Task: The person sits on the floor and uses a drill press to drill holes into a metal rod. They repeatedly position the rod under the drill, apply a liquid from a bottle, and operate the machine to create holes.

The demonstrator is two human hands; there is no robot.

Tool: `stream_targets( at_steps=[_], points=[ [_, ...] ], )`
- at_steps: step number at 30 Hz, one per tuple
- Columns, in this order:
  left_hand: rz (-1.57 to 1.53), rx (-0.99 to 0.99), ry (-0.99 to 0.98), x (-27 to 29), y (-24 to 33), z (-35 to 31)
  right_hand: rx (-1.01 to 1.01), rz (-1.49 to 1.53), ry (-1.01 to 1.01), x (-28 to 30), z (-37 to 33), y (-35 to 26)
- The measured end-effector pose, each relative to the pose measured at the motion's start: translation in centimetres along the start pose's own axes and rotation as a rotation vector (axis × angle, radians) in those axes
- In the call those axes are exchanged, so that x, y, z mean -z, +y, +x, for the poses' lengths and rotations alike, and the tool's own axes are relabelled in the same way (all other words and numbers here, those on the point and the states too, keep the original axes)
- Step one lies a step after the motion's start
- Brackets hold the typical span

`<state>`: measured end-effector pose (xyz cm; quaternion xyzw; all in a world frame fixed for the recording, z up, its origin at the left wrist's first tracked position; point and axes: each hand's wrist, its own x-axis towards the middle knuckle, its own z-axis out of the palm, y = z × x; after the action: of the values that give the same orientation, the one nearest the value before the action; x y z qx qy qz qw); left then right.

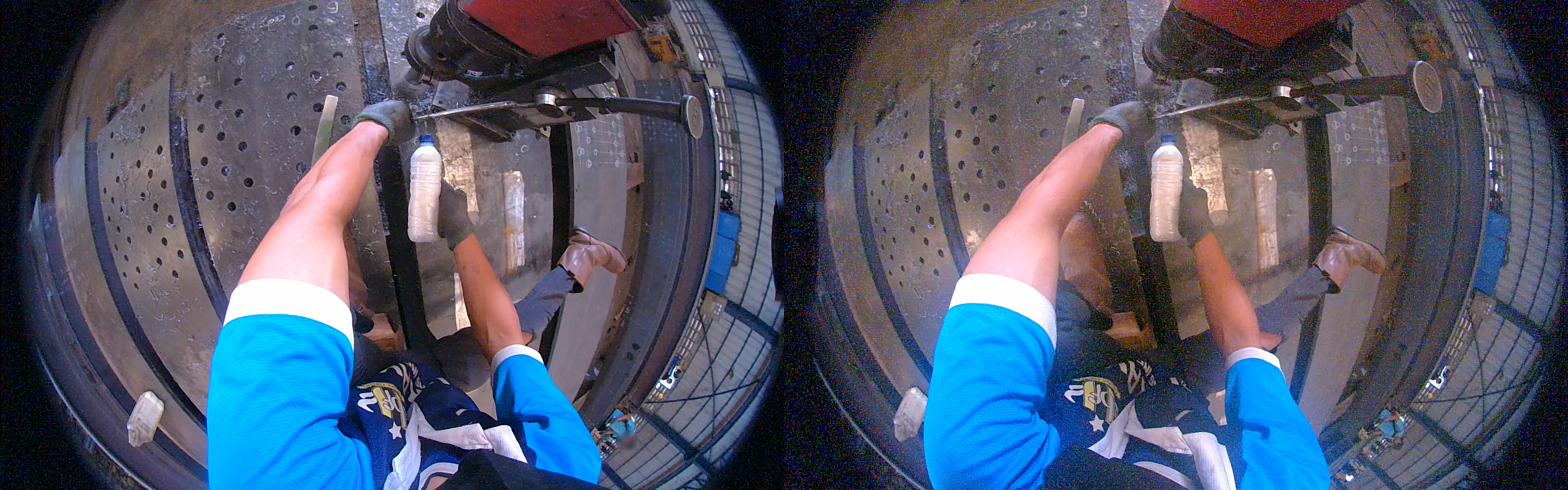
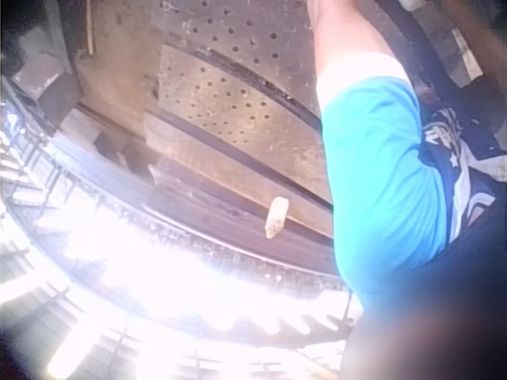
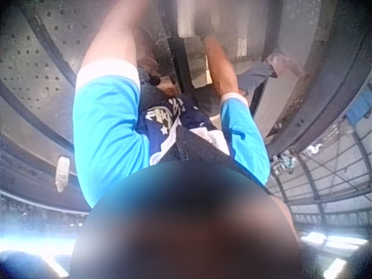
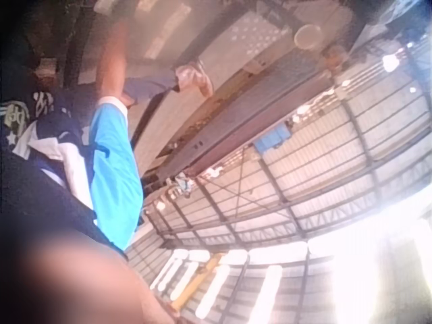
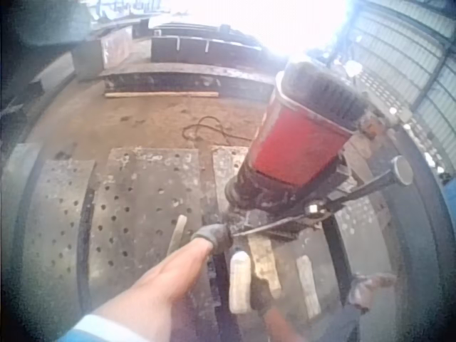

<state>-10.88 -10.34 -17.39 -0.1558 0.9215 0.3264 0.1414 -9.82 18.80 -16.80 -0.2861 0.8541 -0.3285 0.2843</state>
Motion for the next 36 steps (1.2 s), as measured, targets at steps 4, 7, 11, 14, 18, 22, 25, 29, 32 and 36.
stream_targets(
  at_steps=[4, 7, 11, 14, 18, 22, 25, 29, 32, 36],
  points=[
    [0.002, 0.0, -0.039, 0.0, -0.1, 0.2, 0.225, -0.467, 0.039, -0.2, 0.3, 0.9],
    [0.019, -0.001, -0.013, 0.0, -0.1, 0.2, 0.326, -0.472, 0.071, 0.1, 0.2, 0.8],
    [0.048, -0.012, -0.028, 0.1, 0.1, 0.2, 0.224, -0.388, 0.01, 0.4, 0.2, 0.7],
    [0.063, 0.004, -0.048, 0.3, 0.4, 0.0, 0.178, -0.351, -0.021, 0.3, 0.7, 0.8],
    [0.059, 0.021, -0.025, 0.6, 0.7, -0.3, 0.041, -0.208, -0.043, 0.2, 0.6, 0.6],
    [0.06, -0.01, -0.045, 0.6, 0.8, -0.6, -0.064, -0.089, -0.048, 0.5, 0.1, 0.1],
    [0.038, 0.023, -0.053, 0.9, 1.0, -0.8, -0.081, 0.042, -0.02, 0.5, 0.1, -0.3],
    [0.075, -0.015, -0.061, 0.9, 1.2, -0.7, 0.005, -0.155, -0.046, 0.6, 0.3, -0.5],
    [0.043, -0.023, -0.047, 0.5, 0.9, -0.5, 0.07, -0.209, -0.005, 0.8, -0.1, -0.1],
    [0.066, -0.058, -0.003, -0.5, 0.4, 0.2, 0.201, -0.758, -0.026, 1.2, -1.0, 1.5]
  ],
)
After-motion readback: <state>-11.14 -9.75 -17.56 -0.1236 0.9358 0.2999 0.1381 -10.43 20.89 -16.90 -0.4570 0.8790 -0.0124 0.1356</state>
